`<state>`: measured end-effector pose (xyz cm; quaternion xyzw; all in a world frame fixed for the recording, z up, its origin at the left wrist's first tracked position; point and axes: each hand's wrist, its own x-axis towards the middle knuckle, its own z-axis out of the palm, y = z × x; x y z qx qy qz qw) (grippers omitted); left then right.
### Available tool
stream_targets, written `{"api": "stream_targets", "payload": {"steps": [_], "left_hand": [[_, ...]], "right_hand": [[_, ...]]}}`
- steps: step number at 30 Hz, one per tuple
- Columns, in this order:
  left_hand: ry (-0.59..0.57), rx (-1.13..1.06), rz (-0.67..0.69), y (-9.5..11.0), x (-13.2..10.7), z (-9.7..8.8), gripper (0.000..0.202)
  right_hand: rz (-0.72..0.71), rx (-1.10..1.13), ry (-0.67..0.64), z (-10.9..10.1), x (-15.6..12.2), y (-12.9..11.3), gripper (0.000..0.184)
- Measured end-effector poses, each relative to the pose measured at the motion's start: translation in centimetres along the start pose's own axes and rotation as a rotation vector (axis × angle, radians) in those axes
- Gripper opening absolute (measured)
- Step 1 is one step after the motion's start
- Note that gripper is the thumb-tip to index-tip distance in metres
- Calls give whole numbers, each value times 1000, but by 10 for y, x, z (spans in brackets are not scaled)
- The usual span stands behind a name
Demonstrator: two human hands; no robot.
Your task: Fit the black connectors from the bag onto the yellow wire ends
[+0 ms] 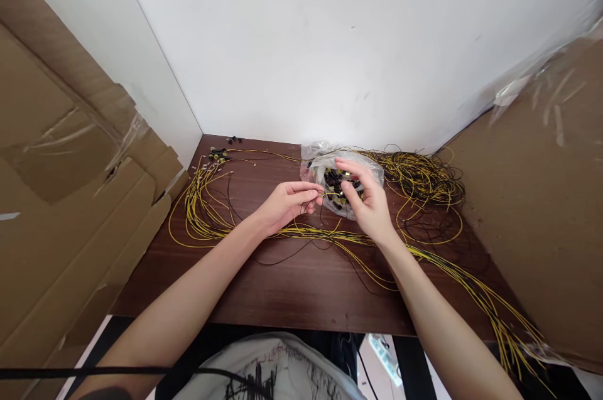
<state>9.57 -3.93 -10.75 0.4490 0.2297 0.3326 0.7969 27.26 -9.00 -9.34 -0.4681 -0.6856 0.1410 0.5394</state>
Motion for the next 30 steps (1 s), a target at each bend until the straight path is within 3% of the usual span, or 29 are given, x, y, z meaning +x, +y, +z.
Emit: {"api": "stream_targets", "payload": {"steps": [3, 6, 16, 19, 23, 27, 30], "left_hand": [[-37, 34, -37, 0, -2, 1, 21], [-54, 44, -35, 0, -2, 1, 20], [-70, -12, -19, 0, -3, 2, 14], [-71, -39, -2, 2, -4, 3, 13], [-44, -98, 79, 5, -2, 3, 12], [33, -164, 162, 6, 1, 0, 13], [84, -159, 165, 6, 2, -1, 16]], "right_hand": [[-15, -33, -144, 0, 1, 1, 24], [59, 3, -143, 2, 0, 3, 13], [596, 380, 448, -4, 4, 25, 11], [685, 448, 523, -11, 6, 30, 13], [680, 470, 576, -20, 8, 31, 12], [836, 933, 564, -28, 13, 28, 4], [887, 1271, 543, -34, 15, 26, 11]]}}
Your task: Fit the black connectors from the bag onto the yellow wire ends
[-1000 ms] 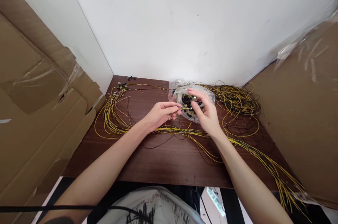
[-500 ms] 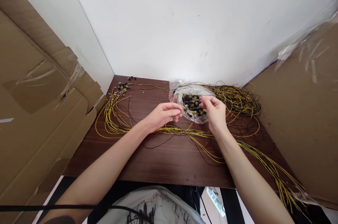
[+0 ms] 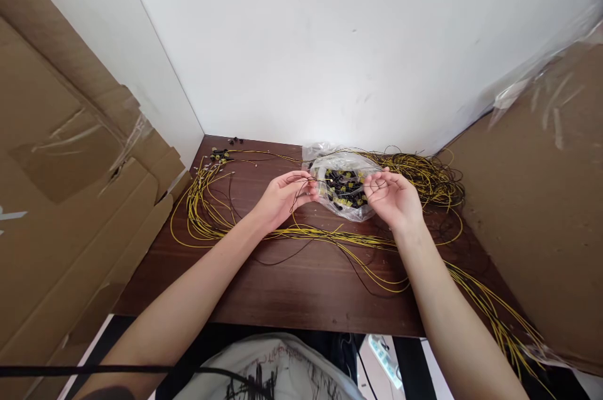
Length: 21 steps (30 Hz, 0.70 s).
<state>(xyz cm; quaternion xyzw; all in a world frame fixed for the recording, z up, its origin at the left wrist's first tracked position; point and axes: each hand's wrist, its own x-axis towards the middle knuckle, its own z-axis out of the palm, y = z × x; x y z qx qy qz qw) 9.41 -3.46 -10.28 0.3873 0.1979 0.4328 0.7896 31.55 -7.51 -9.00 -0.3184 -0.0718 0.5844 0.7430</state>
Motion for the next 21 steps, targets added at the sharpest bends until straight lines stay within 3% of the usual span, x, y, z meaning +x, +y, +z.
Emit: {"api": "stream_targets", "payload": {"steps": [3, 7, 11, 18, 21], "left_hand": [[45, 46, 1, 1, 1, -2, 18], [63, 170, 9, 1, 1, -6, 21], [94, 282, 32, 3, 1, -8, 23], [112, 300, 53, 8, 0, -5, 25], [107, 305, 56, 9, 0, -6, 26]], "right_hand": [[100, 116, -153, 0, -2, -4, 17], [112, 48, -277, -2, -5, -6, 25], [-80, -61, -291, -4, -5, -6, 35], [-497, -358, -173, 0, -5, 0, 27], [-564, -384, -148, 0, -5, 0, 29]]}}
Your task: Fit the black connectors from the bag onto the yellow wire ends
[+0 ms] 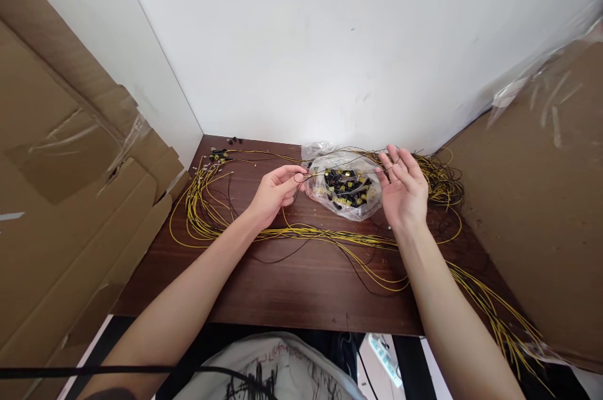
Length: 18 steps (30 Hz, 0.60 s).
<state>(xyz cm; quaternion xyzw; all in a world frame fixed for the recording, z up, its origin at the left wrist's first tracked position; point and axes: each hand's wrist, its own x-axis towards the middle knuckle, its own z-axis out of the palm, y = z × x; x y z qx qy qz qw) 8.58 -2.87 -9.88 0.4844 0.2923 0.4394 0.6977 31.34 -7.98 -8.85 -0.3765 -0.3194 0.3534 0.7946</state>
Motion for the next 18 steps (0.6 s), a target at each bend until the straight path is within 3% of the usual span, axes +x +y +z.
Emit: {"api": "stream_targets", "payload": {"steps": [5, 9, 12, 18], "left_hand": [[38, 74, 37, -3, 1, -2, 27], [63, 129, 30, -7, 1, -1, 28], [80, 125, 51, -8, 2, -1, 28], [124, 106, 120, -4, 3, -2, 21]], "right_hand": [[93, 200, 94, -11, 9, -2, 25], [302, 358, 183, -15, 14, -4, 13], [442, 227, 118, -9, 12, -5, 9], [429, -170, -131, -1, 1, -5, 25]]}}
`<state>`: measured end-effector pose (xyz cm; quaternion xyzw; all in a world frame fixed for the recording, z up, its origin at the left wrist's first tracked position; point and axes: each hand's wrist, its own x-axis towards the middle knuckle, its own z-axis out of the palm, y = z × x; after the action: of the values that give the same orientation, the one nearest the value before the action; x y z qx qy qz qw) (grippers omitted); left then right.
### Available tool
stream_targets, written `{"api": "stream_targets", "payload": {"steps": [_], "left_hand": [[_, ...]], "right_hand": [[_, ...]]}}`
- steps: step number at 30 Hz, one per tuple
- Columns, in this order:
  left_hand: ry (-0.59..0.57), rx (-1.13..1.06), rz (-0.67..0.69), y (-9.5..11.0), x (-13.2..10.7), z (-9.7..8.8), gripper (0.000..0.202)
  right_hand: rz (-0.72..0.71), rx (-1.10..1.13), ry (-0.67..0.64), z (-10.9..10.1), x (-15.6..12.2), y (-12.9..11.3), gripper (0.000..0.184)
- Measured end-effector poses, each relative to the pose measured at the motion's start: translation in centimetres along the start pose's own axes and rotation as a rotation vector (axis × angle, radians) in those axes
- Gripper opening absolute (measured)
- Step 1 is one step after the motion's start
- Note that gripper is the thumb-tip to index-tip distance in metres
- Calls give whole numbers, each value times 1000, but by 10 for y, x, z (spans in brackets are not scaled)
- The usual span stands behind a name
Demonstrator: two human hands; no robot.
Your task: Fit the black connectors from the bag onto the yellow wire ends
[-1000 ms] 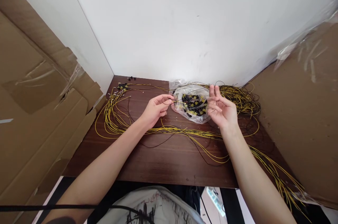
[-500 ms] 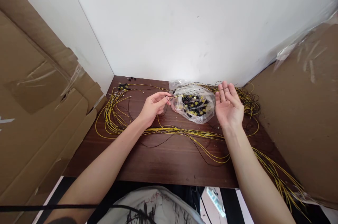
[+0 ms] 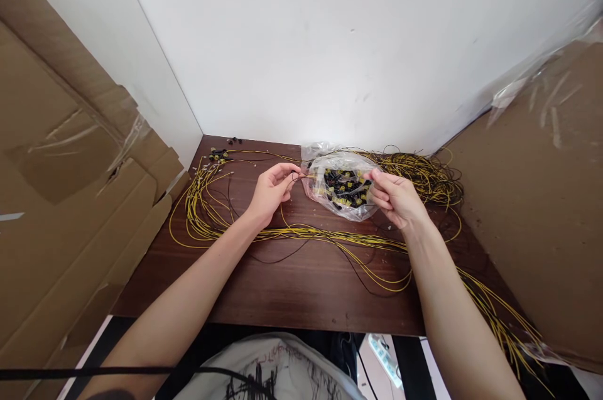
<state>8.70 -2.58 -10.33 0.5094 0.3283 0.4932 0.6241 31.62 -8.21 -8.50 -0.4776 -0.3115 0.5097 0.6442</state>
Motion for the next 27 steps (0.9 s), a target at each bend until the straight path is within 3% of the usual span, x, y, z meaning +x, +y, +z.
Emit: {"api": "stream_targets", "payload": {"steps": [4, 9, 14, 17, 22, 27], "left_hand": [[-3, -30, 22, 1, 1, -1, 19], [-8, -89, 12, 0, 2, -1, 17], [21, -97, 27, 0, 2, -1, 14], [22, -89, 25, -1, 2, 0, 15], [16, -64, 19, -4, 1, 1, 18], [11, -32, 32, -3, 0, 4, 18]], "right_hand": [[-7, -116, -29, -5, -2, 0, 31], [164, -293, -146, -13, -2, 0, 30], [70, -18, -167, -12, 1, -2, 22], [83, 110, -136, -11, 3, -4, 17], [64, 160, -47, -11, 4, -5, 15], [-42, 179, 73, -9, 3, -3, 16]]}}
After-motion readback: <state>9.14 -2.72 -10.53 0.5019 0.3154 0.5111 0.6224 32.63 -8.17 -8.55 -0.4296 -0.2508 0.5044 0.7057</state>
